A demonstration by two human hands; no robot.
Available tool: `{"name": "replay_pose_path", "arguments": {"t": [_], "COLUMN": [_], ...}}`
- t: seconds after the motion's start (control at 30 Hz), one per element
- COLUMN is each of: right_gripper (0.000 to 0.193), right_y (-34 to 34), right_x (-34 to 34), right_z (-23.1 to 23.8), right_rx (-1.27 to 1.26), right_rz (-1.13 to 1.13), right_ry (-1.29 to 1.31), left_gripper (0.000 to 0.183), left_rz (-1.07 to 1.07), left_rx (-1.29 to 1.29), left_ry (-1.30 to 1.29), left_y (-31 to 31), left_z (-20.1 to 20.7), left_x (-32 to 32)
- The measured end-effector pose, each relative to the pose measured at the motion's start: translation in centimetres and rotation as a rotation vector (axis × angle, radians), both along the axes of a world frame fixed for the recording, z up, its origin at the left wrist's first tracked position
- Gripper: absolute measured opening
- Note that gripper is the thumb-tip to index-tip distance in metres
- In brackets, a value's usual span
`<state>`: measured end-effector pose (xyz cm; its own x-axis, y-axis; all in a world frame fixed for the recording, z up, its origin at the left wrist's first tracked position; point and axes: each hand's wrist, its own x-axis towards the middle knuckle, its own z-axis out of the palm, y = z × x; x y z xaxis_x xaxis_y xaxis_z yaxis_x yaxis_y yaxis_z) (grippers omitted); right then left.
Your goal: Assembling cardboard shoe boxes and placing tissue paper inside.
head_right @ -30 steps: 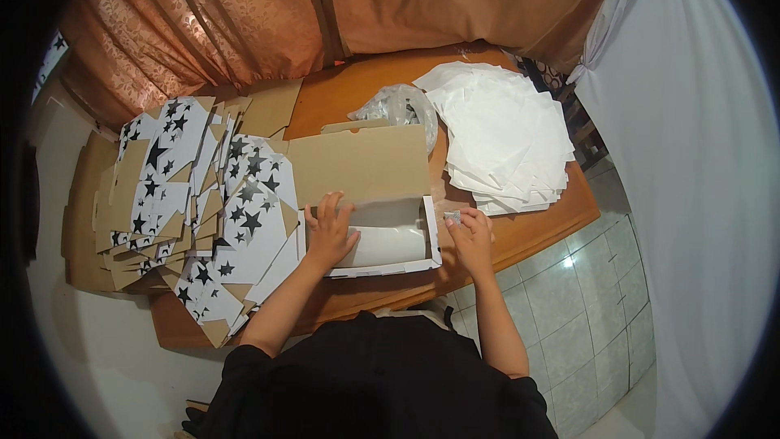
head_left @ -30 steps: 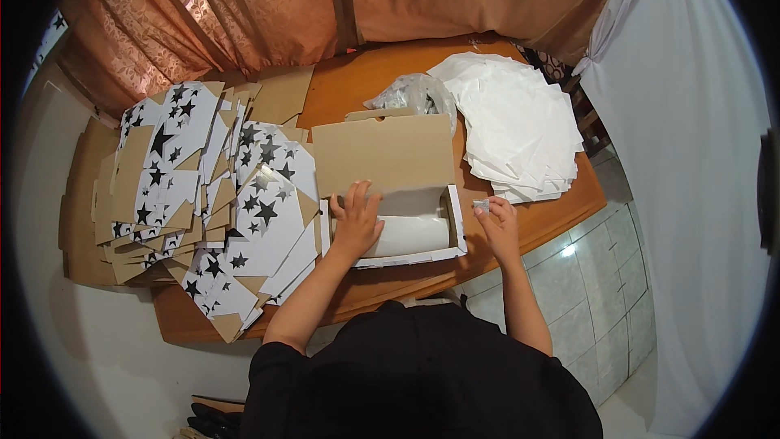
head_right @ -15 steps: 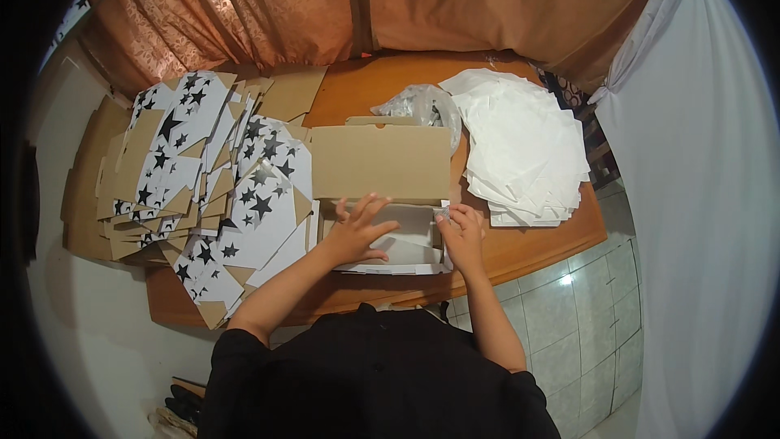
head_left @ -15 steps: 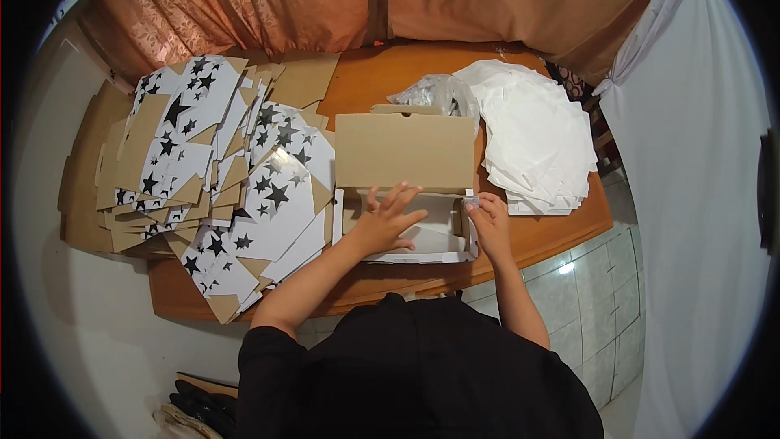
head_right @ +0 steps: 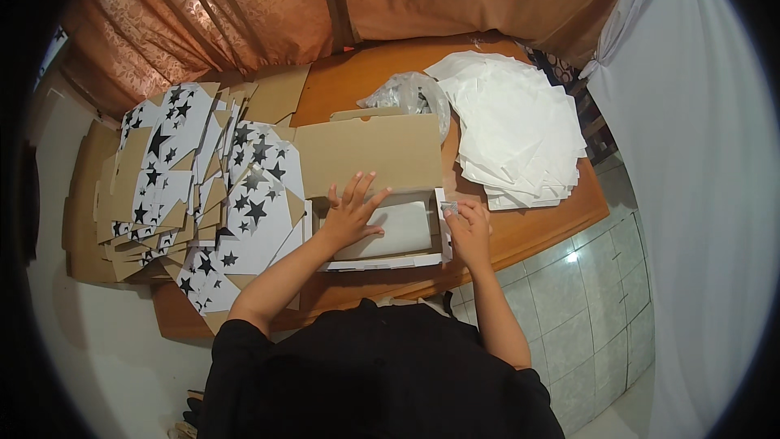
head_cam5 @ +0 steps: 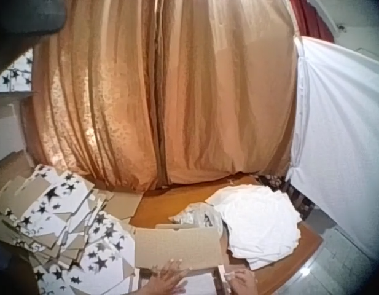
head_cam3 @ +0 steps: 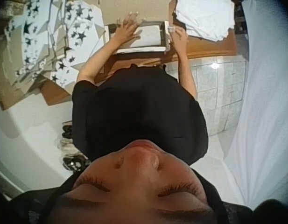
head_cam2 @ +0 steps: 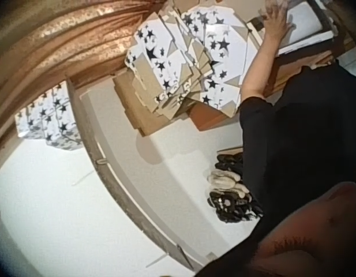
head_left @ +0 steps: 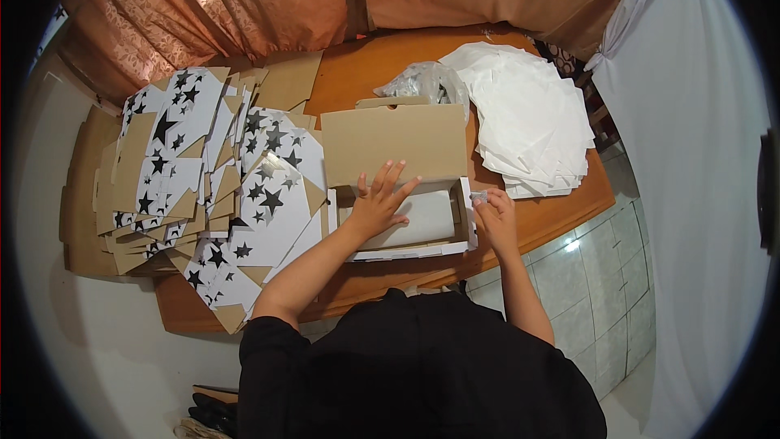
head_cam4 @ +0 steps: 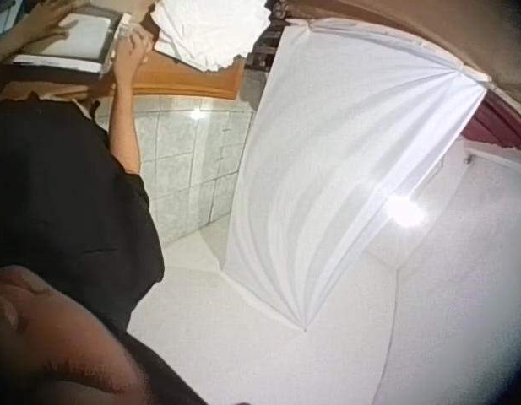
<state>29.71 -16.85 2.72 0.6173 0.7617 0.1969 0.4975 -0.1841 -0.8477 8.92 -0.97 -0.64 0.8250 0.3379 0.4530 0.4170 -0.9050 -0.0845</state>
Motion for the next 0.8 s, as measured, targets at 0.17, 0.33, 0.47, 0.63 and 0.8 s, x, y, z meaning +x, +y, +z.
{"name": "replay_pose_path", "arguments": {"t": [0.17,0.33,0.47,0.63,0.8], "right_gripper": [0.02,0.019,0.017,0.016,0.018], "right_y": [-0.3,-0.2,-0.2,-0.4,0.2], "right_x": [0.1,-0.1,-0.3,0.4,1.0], "right_z": [-0.2,-0.1,-0.6,-0.4,0.0], "right_rx": [0.024,0.016,0.029,-0.022,-0.024], "right_rz": [0.0,0.001,-0.003,0.051,0.051], "right_ry": [0.016,0.021,0.021,0.107,0.031], "left_gripper": [0.106,0.111,0.088,0.035,0.02], "left_rz": [0.022,-0.003,0.145,0.101,-0.238], "left_rx": [-0.136,-0.169,-0.171,-0.142,-0.288], "left_ry": [-0.063,0.05,-0.008,-0.123,-0.009], "left_y": [0.7,0.3,0.0,1.2,-0.7], "left_z": [1.0,1.4,1.6,2.1,3.1], "left_x": [-0.4,-0.7,-0.1,-1.0,-2.5]}}
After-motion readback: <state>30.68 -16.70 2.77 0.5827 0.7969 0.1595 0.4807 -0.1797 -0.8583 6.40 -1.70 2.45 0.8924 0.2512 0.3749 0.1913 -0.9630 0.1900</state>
